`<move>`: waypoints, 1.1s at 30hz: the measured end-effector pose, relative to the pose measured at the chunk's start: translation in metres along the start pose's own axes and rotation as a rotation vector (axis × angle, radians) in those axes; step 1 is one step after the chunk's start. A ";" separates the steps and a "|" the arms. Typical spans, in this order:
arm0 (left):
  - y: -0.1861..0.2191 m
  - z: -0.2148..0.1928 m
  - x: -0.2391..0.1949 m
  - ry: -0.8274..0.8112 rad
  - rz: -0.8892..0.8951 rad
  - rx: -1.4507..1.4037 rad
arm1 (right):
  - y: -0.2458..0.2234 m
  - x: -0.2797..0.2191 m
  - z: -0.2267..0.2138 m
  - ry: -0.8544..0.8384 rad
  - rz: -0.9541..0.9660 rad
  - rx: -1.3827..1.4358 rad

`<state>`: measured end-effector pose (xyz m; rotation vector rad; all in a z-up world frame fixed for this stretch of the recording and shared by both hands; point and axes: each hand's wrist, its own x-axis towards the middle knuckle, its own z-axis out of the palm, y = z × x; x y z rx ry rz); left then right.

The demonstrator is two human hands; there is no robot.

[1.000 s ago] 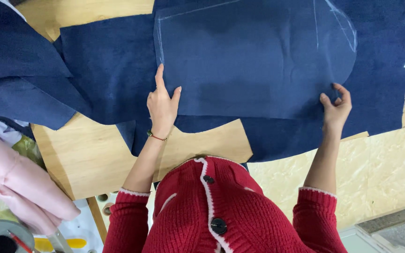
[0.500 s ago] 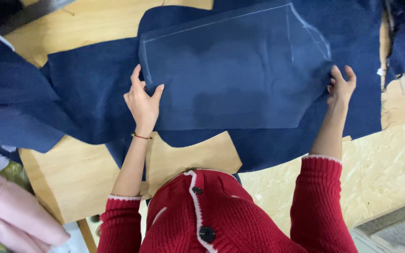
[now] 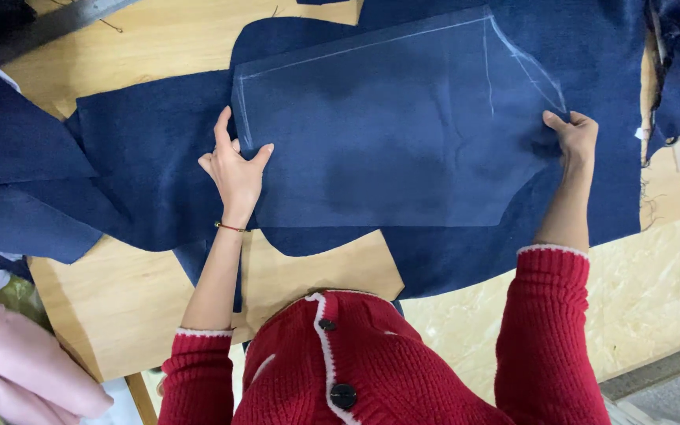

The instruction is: Measuring, marking, and cutting out fabric pattern pieces using a ruler, chalk, and scissors

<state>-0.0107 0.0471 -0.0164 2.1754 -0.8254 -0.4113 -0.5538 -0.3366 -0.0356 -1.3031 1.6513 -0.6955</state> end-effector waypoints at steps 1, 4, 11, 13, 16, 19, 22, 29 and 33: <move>0.005 -0.003 -0.001 0.001 0.006 -0.017 | 0.002 0.003 -0.001 0.010 -0.007 -0.044; 0.012 -0.006 -0.002 0.004 0.009 -0.046 | 0.010 0.015 -0.003 0.044 -0.030 -0.121; 0.003 -0.003 0.000 0.049 0.011 -0.057 | 0.035 0.041 -0.011 0.048 -0.027 -0.211; 0.005 -0.005 -0.001 0.057 0.011 -0.051 | 0.024 0.030 -0.008 0.052 -0.064 -0.252; 0.005 -0.010 -0.005 0.108 0.055 0.022 | 0.041 0.050 -0.017 0.179 -0.106 -0.330; 0.006 -0.018 -0.011 0.187 0.138 0.208 | 0.033 0.030 0.002 0.431 -0.297 -0.600; 0.013 -0.015 -0.015 0.123 0.220 0.437 | -0.005 -0.025 0.050 0.545 -0.629 -0.878; 0.005 0.001 -0.019 -0.033 0.486 0.642 | -0.059 -0.107 0.146 0.161 -0.788 -0.870; -0.004 -0.013 -0.018 0.040 0.380 0.655 | -0.059 -0.094 0.134 0.151 -0.774 -0.889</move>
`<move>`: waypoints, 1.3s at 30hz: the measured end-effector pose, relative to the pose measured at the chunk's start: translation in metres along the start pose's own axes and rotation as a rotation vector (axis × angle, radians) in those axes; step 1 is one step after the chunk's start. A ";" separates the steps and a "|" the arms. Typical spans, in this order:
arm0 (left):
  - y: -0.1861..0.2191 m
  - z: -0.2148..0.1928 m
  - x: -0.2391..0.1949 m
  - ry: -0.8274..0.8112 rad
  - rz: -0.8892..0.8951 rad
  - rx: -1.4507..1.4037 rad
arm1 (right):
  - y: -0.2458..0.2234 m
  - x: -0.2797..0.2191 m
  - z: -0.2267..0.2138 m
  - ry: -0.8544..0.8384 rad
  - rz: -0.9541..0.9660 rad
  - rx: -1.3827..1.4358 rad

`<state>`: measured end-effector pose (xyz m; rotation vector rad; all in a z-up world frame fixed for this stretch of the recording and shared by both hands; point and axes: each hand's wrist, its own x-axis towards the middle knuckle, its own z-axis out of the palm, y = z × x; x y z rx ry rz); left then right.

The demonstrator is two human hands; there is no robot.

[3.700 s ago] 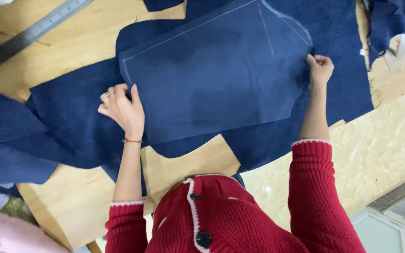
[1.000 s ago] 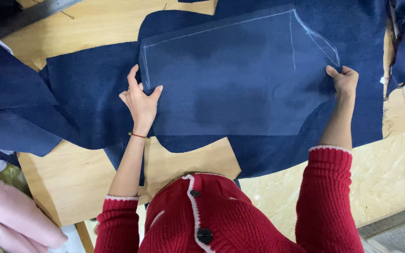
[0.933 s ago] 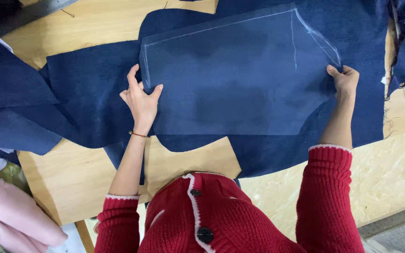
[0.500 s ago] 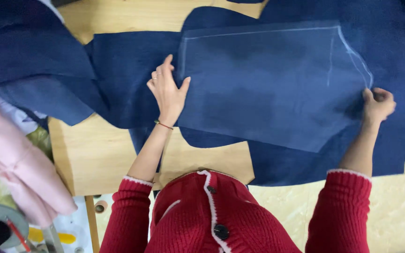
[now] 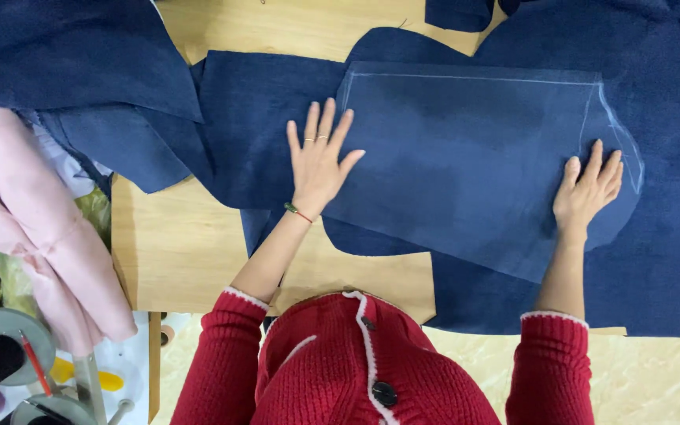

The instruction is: Measuring, marking, and cutting out fabric pattern pieces using a ruler, chalk, and scissors

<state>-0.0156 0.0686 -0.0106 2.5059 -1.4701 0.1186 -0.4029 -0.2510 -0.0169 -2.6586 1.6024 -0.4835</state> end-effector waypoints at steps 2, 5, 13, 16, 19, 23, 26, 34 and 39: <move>-0.011 0.002 -0.004 -0.007 -0.112 -0.039 | 0.016 0.001 0.001 -0.016 0.044 -0.031; -0.031 0.002 -0.010 0.003 -0.170 -0.001 | 0.056 0.004 0.012 -0.012 0.092 -0.105; -0.065 -0.024 -0.019 0.089 -0.186 0.100 | 0.068 -0.008 0.013 0.040 0.198 -0.128; -0.072 -0.027 -0.024 0.070 -0.183 0.138 | 0.059 -0.021 0.011 0.074 0.157 -0.099; -0.067 -0.030 -0.026 0.066 -0.179 0.143 | 0.078 -0.032 0.018 0.120 0.154 -0.129; -0.044 -0.034 -0.035 0.065 -0.083 -0.009 | 0.133 -0.045 0.033 0.168 0.276 -0.226; -0.018 -0.045 -0.046 0.087 -0.076 -0.250 | 0.154 -0.047 0.030 0.221 0.443 -0.273; 0.009 -0.022 -0.051 0.155 -0.152 -0.312 | 0.204 -0.027 0.043 0.243 0.715 0.013; 0.016 -0.027 -0.043 0.182 -0.201 -0.311 | 0.163 -0.026 0.020 0.413 0.320 0.258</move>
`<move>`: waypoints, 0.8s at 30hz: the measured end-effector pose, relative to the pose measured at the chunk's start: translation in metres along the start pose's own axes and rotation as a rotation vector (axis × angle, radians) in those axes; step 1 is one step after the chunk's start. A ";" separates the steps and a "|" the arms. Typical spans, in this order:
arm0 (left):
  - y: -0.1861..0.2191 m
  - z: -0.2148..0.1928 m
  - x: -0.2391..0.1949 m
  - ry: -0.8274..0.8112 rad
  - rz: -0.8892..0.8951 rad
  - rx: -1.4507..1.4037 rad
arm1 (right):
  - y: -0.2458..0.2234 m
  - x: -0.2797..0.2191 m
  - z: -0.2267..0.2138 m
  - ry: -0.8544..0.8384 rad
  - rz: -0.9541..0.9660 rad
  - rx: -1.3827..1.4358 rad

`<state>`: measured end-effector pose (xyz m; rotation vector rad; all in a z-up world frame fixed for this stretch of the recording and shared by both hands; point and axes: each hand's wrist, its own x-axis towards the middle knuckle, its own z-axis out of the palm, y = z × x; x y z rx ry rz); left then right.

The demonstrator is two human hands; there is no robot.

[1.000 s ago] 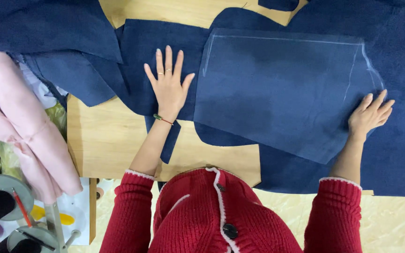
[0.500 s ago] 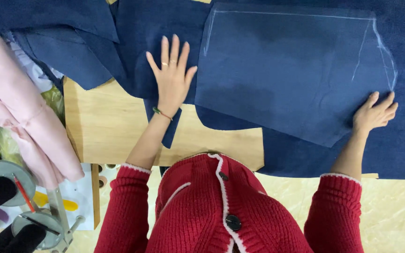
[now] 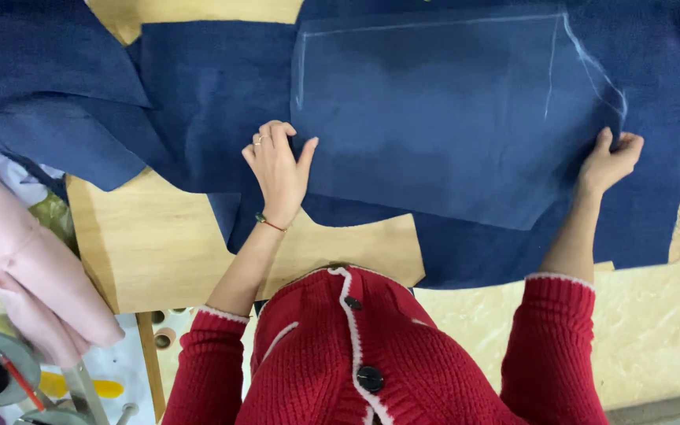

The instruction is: Measuring, marking, and cutting out fabric pattern pieces using a ruler, chalk, and scissors

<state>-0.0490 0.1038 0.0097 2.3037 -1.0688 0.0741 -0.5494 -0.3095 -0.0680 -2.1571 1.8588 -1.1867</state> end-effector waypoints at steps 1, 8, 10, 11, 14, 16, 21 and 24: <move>-0.002 0.002 0.001 -0.039 -0.032 0.082 | -0.009 -0.001 -0.001 -0.009 -0.025 -0.005; -0.001 0.011 0.004 -0.041 -0.013 0.142 | -0.041 -0.006 -0.014 0.045 -0.172 -0.060; 0.001 0.010 0.006 -0.037 -0.025 0.061 | -0.051 0.000 -0.021 0.063 -0.206 -0.005; 0.002 0.009 0.006 -0.038 -0.034 -0.022 | -0.055 0.002 -0.025 0.080 -0.237 0.045; -0.004 0.021 0.004 -0.094 -0.106 -0.112 | -0.043 0.006 -0.022 0.082 -0.245 -0.001; -0.005 0.024 0.007 -0.096 -0.129 -0.136 | -0.037 0.002 -0.013 0.066 -0.219 -0.030; -0.003 0.028 0.012 -0.104 -0.165 -0.240 | -0.055 0.005 -0.021 0.096 -0.216 0.012; 0.000 0.029 0.011 -0.121 -0.207 -0.292 | -0.053 0.009 -0.024 0.120 -0.246 0.042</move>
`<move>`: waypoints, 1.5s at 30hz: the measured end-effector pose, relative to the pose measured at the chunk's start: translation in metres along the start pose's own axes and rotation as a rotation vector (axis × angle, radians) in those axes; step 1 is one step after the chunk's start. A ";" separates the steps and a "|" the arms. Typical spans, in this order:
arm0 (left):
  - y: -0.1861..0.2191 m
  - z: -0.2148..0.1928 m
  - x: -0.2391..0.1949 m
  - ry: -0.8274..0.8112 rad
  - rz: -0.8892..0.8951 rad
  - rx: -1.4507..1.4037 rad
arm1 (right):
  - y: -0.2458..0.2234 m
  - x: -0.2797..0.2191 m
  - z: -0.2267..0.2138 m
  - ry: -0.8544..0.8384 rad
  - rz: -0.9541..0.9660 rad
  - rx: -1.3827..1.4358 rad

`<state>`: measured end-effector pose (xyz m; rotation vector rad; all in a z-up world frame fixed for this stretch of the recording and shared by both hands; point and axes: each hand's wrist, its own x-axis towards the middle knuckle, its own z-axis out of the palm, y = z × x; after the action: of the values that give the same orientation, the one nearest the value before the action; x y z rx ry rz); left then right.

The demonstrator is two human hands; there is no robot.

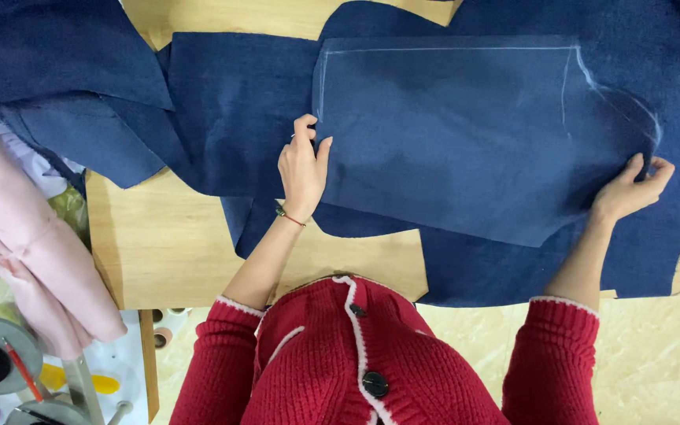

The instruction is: Measuring, marking, and cutting out fabric pattern pieces using a ruler, chalk, and scissors

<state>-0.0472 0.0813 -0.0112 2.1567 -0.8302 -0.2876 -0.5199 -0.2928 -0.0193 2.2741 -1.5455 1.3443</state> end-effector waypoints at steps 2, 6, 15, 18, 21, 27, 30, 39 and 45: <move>-0.008 0.008 0.000 0.033 0.042 0.077 | 0.014 -0.003 0.006 -0.056 0.027 -0.061; -0.003 0.005 -0.003 0.016 0.049 0.054 | 0.003 0.000 0.004 -0.033 0.042 -0.045; 0.003 -0.004 0.003 -0.011 0.004 0.057 | 0.031 -0.010 0.023 -0.094 0.113 -0.156; 0.007 -0.010 0.017 0.040 0.100 0.039 | -0.004 0.007 0.027 -0.124 0.299 -0.451; 0.005 -0.005 0.038 0.070 0.127 0.044 | -0.020 0.032 0.052 -0.099 0.140 -0.481; -0.002 0.007 0.059 0.111 0.160 0.080 | -0.020 0.066 0.122 -0.595 0.170 -0.191; -0.003 0.006 0.059 0.107 0.147 0.058 | -0.004 0.077 0.143 -0.727 0.240 -0.178; -0.009 0.010 0.058 0.123 0.186 0.037 | -0.042 0.075 0.136 -0.406 -0.012 -0.278; 0.003 0.000 0.042 0.135 0.279 0.182 | -0.095 0.041 0.111 -0.350 -0.030 -0.088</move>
<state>-0.0168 0.0523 -0.0064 2.1635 -1.0988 0.0775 -0.3732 -0.3316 -0.0219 2.5669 -1.6166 0.8833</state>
